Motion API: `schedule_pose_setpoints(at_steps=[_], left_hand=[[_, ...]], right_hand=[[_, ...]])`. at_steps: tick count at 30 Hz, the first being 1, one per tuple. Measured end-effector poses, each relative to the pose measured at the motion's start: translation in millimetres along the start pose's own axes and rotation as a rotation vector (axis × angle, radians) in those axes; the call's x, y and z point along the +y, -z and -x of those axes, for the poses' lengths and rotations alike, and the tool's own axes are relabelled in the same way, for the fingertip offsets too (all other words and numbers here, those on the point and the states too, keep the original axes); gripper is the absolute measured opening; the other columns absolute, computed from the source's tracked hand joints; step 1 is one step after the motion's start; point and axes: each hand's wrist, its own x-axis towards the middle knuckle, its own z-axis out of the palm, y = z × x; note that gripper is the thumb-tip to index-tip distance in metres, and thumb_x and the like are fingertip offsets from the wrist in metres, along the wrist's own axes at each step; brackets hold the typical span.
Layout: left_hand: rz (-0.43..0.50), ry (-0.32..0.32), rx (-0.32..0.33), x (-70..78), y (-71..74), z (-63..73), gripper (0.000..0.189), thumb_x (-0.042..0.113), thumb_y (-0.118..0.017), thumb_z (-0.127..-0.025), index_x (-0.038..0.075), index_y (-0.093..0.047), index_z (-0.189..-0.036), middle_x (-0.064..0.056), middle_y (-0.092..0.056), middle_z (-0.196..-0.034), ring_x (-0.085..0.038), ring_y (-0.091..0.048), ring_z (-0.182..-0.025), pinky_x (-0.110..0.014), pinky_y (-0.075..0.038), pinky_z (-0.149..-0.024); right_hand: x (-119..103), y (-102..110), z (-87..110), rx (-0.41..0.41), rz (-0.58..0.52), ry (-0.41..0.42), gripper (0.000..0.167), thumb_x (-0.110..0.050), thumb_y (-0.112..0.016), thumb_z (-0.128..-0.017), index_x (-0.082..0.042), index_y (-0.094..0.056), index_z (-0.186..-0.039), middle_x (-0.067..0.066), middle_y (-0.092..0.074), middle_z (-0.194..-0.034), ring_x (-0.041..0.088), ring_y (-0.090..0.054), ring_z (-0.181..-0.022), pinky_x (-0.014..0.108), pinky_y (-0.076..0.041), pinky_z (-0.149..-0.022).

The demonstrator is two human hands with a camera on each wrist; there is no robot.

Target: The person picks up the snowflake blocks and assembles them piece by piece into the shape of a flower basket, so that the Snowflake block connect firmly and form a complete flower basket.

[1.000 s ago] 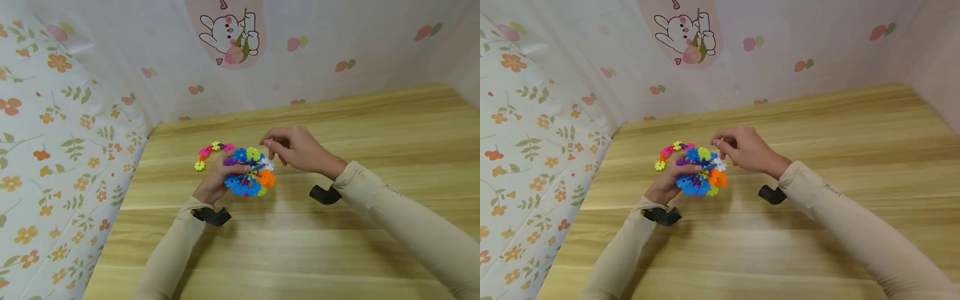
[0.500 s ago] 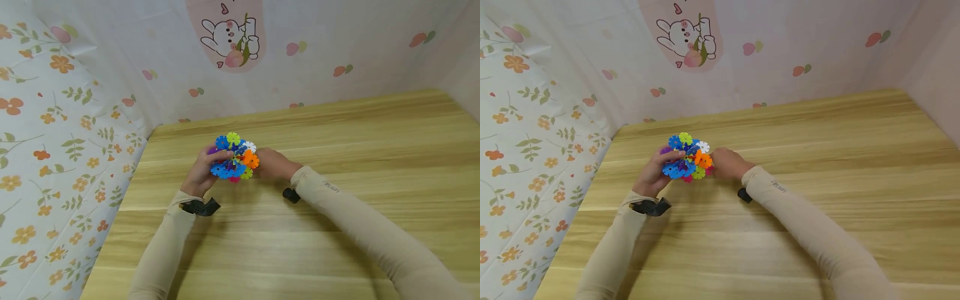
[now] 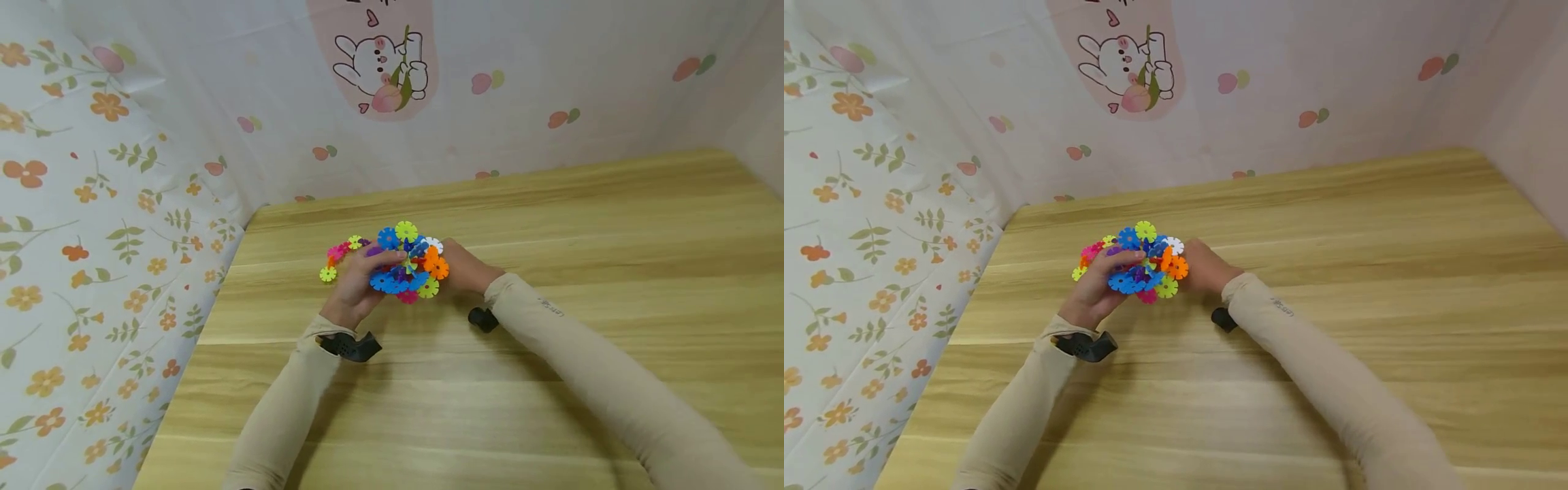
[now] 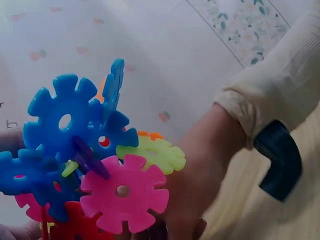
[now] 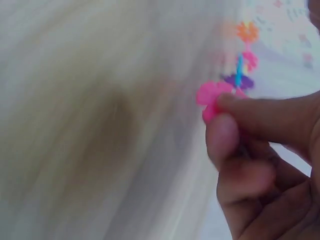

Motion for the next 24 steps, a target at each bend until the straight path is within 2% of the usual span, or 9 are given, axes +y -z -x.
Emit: schedule_pose_setpoints(at_steps=[2, 5, 8, 11, 16, 24], left_hand=[[0.003, 0.008, -0.017, -4.1, -1.9, 0.4, 0.007, 0.008, -0.057, -0.096, 0.014, -0.061, -0.095, 0.004, -0.062, -0.096, -0.011, -0.063, -0.089, -0.023, -0.059, -0.080], [0.003, 0.015, -0.034, -9.9, -5.2, -0.1, 0.008, 0.008, -0.057, -0.096, 0.014, -0.062, -0.097, 0.002, -0.061, -0.099, -0.011, -0.063, -0.091, -0.023, -0.059, -0.080], [-0.012, 0.030, -0.033, -15.1, -7.7, -1.2, 0.008, 0.009, -0.057, -0.096, 0.014, -0.061, -0.100, 0.002, -0.061, -0.100, -0.010, -0.063, -0.091, -0.022, -0.059, -0.081], [-0.033, 0.042, -0.047, -19.5, -11.1, -3.8, 0.008, 0.008, -0.058, -0.096, 0.014, -0.061, -0.101, 0.003, -0.063, -0.096, -0.010, -0.065, -0.087, -0.022, -0.059, -0.078], [-0.047, 0.065, -0.058, -24.9, -16.0, -7.3, 0.007, 0.007, -0.059, -0.096, 0.013, -0.062, -0.099, 0.005, -0.066, -0.088, -0.008, -0.067, -0.078, -0.021, -0.059, -0.073], [-0.082, 0.083, -0.054, -28.4, -21.8, -9.6, 0.010, 0.010, -0.060, -0.097, 0.014, -0.060, -0.106, 0.005, -0.067, -0.091, -0.007, -0.067, -0.080, -0.021, -0.059, -0.075]], right_hand=[[2.4, 8.6, 5.2, 0.015, 0.044, -0.014, 0.026, -0.012, -0.080, -0.083, -0.001, -0.072, -0.106, 0.010, -0.076, -0.094, 0.023, -0.069, -0.083, 0.041, -0.059, -0.086], [1.6, 25.8, 15.7, 0.028, 0.072, -0.093, 0.015, -0.008, -0.074, -0.086, -0.006, -0.074, -0.100, 0.005, -0.073, -0.082, 0.016, -0.063, -0.070, 0.033, -0.055, -0.072], [-1.1, 43.1, 27.0, 0.051, -0.006, -0.157, 0.013, -0.001, -0.066, -0.089, -0.005, -0.072, -0.101, 0.010, -0.068, -0.076, 0.018, -0.060, -0.060, 0.028, -0.052, -0.061], [-6.8, 58.1, 39.2, 0.104, -0.100, -0.201, 0.012, -0.002, -0.066, -0.092, -0.004, -0.071, -0.103, 0.015, -0.066, -0.076, 0.023, -0.060, -0.053, 0.026, -0.050, -0.052], [-21.5, 70.1, 54.4, 0.202, -0.150, -0.216, 0.011, -0.011, -0.066, -0.095, -0.009, -0.071, -0.105, 0.009, -0.064, -0.073, 0.019, -0.058, -0.050, 0.028, -0.043, -0.048], [-37.7, 66.2, 65.0, 0.284, -0.119, -0.112, 0.011, -0.002, -0.066, -0.092, -0.006, -0.074, -0.099, 0.006, -0.065, -0.069, 0.013, -0.056, -0.048, 0.026, -0.047, -0.050]])
